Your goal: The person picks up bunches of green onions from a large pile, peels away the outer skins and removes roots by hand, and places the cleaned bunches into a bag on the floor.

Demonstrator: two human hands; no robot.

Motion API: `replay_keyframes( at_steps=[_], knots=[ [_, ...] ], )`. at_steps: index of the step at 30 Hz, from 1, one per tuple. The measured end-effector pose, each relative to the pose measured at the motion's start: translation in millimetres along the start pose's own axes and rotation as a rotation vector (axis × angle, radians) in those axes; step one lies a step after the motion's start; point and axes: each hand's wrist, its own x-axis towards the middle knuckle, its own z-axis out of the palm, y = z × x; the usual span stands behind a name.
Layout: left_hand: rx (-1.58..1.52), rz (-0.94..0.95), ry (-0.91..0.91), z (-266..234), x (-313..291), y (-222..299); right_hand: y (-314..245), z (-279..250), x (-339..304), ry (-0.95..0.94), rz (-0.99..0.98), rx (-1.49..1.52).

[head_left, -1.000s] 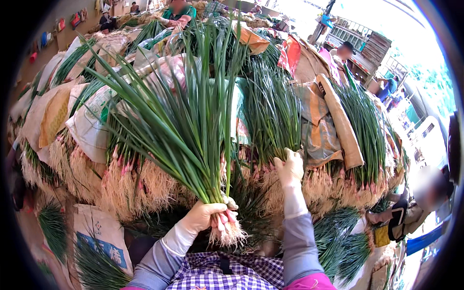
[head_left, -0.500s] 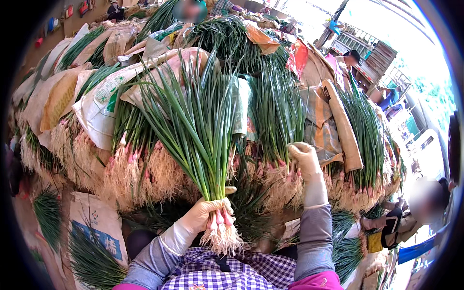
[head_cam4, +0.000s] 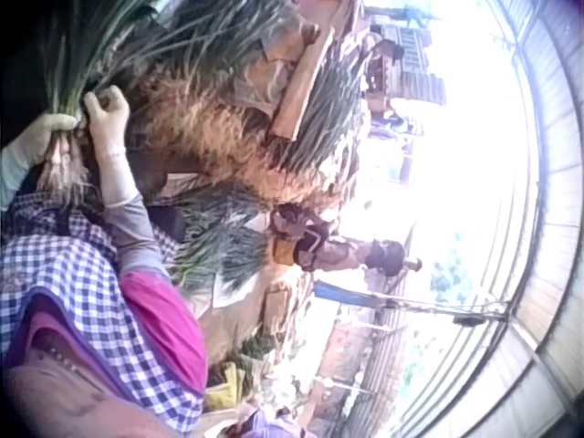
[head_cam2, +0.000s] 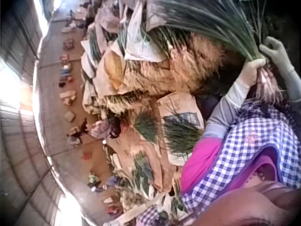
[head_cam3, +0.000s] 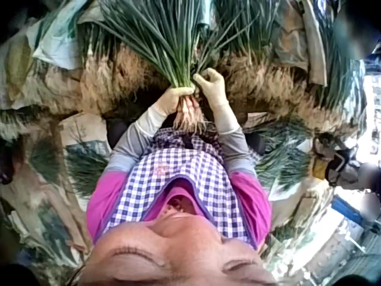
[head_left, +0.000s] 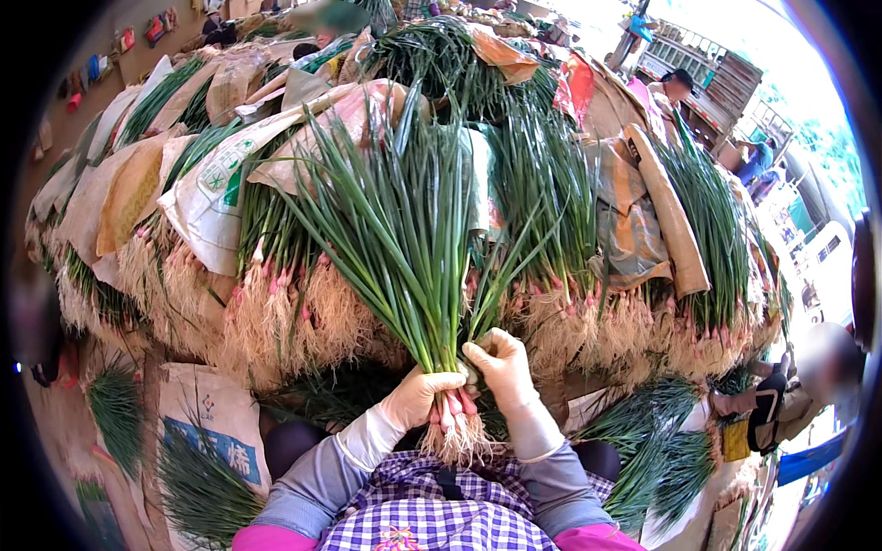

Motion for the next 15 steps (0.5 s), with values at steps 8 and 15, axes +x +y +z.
replay_keyframes(
  at_steps=[8,15],
  knots=[
    [-0.092,0.115,-0.001,9.2,1.0,-6.3,90.2,-68.2,40.0,0.533,0.025,-0.479],
    [-0.028,-0.098,-0.081,5.3,10.2,-12.7,-10.6,-23.6,-8.9,-0.161,0.222,0.291]
  ],
)
